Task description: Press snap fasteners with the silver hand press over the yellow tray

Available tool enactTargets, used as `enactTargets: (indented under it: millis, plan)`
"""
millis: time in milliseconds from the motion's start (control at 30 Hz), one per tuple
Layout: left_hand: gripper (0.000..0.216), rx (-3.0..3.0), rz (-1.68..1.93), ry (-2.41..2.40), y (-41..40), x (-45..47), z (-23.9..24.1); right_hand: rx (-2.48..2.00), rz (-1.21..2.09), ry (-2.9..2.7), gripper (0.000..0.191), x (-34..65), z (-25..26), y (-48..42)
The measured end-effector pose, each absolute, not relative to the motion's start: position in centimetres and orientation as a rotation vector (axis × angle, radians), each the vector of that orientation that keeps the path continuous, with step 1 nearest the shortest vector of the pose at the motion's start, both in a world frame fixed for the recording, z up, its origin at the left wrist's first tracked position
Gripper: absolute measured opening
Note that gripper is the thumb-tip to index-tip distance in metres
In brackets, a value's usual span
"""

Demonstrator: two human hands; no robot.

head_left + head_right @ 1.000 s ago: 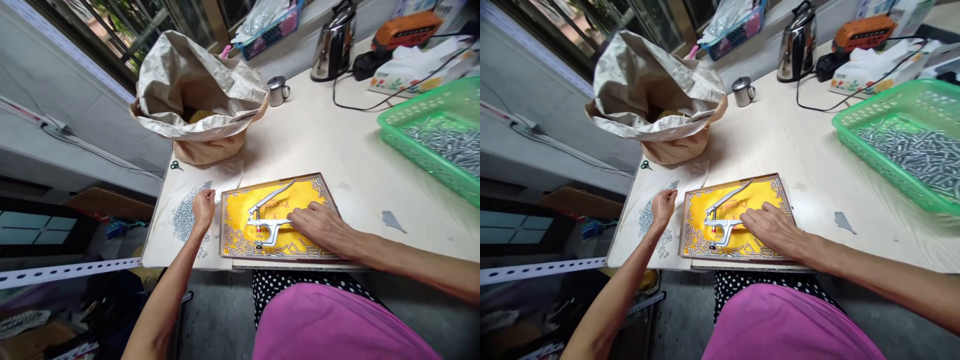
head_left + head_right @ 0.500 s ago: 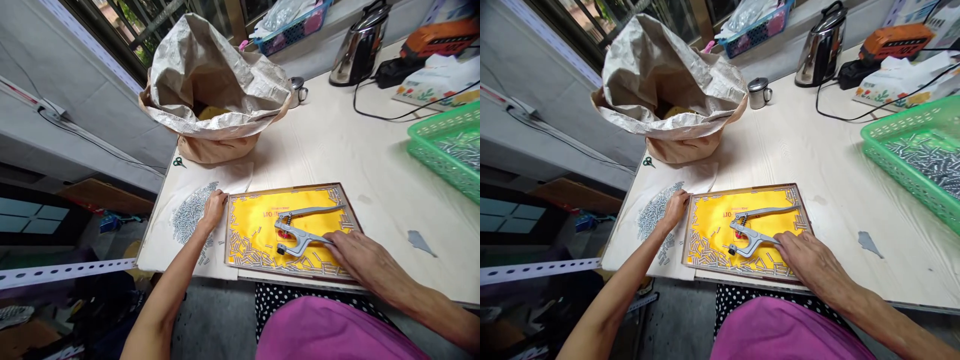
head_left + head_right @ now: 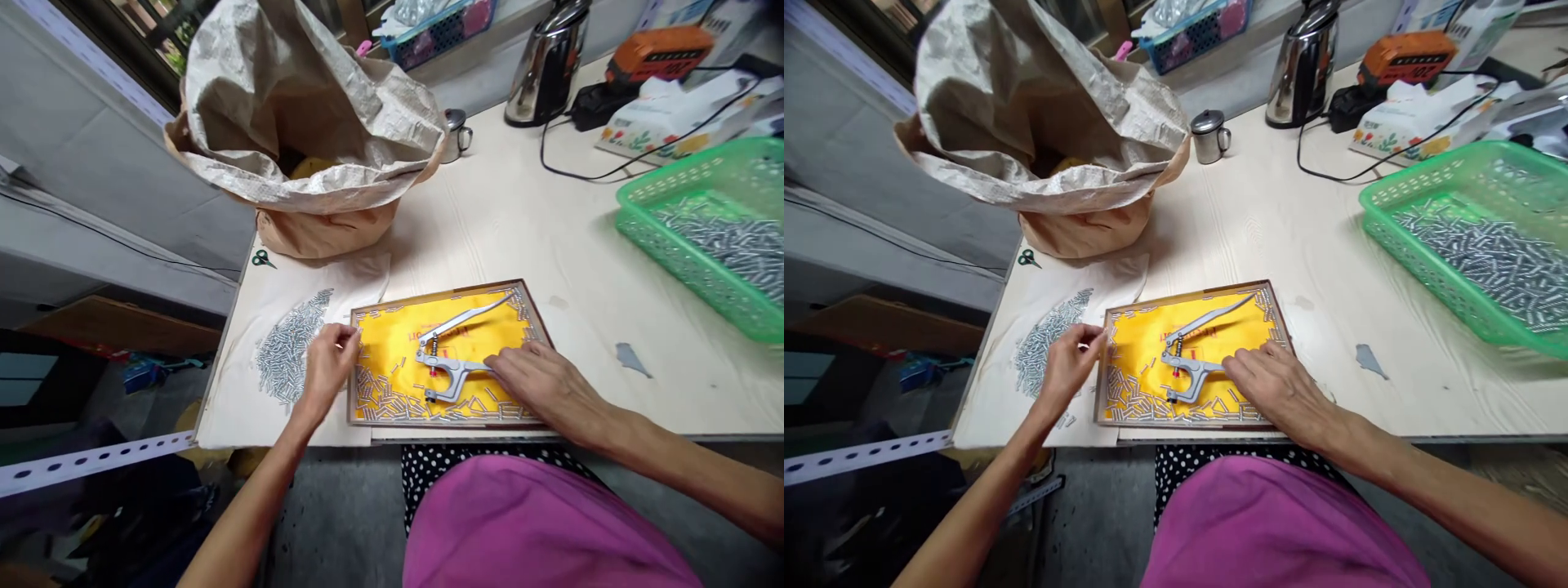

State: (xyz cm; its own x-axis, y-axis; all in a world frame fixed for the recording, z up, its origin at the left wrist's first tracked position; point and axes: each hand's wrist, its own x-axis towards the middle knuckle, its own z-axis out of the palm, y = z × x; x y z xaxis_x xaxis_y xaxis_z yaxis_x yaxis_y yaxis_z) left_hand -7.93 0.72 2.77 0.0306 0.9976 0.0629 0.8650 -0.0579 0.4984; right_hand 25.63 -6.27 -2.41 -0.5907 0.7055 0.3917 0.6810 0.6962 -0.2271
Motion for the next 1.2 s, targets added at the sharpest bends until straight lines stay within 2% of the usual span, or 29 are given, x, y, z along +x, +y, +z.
enactTargets:
  millis: [233, 467, 700, 800, 900, 1000, 1100, 1200]
  plan:
    - [0.018, 2.412, 0.032, 1.583, -2.9, -2.5, 0.5, -1.036, -0.062, -2.497, 0.023, 25.3, -2.1, -5.6]
    - [0.018, 2.415, 0.045, 1.511, -2.7, -0.4, 0.2, -1.181, -0.193, -2.405, 0.023, 26.9, -1.4, -5.0]
    - [0.026, 2.592, -0.427, 1.59, -2.9, 0.8, 0.5, -1.172, -0.187, -2.455, 0.027, 27.5, -1.7, -4.8]
    - [0.024, 2.631, -0.497, 1.603, -3.0, 1.0, 0.6, -1.154, -0.161, -2.469, 0.026, 27.4, -2.0, -4.7]
    - [0.026, 2.573, -0.427, 1.622, -2.6, 0.7, 0.7, -1.142, -0.145, -2.466, 0.026, 27.4, -2.3, -4.6]
    - [0.022, 2.362, -0.119, 1.644, -2.0, 0.3, 0.9, -1.156, -0.162, -2.473, 0.028, 27.5, -2.5, -4.6]
    - [0.009, 1.832, 0.304, 1.656, -1.6, 0.5, 1.0, -1.162, -0.207, -2.484, 0.029, 27.5, -2.4, -4.6]
    - [0.02, 1.235, 0.524, 1.572, -2.2, 1.4, 0.9, -1.158, -0.198, -2.477, 0.029, 27.3, -2.2, -4.6]
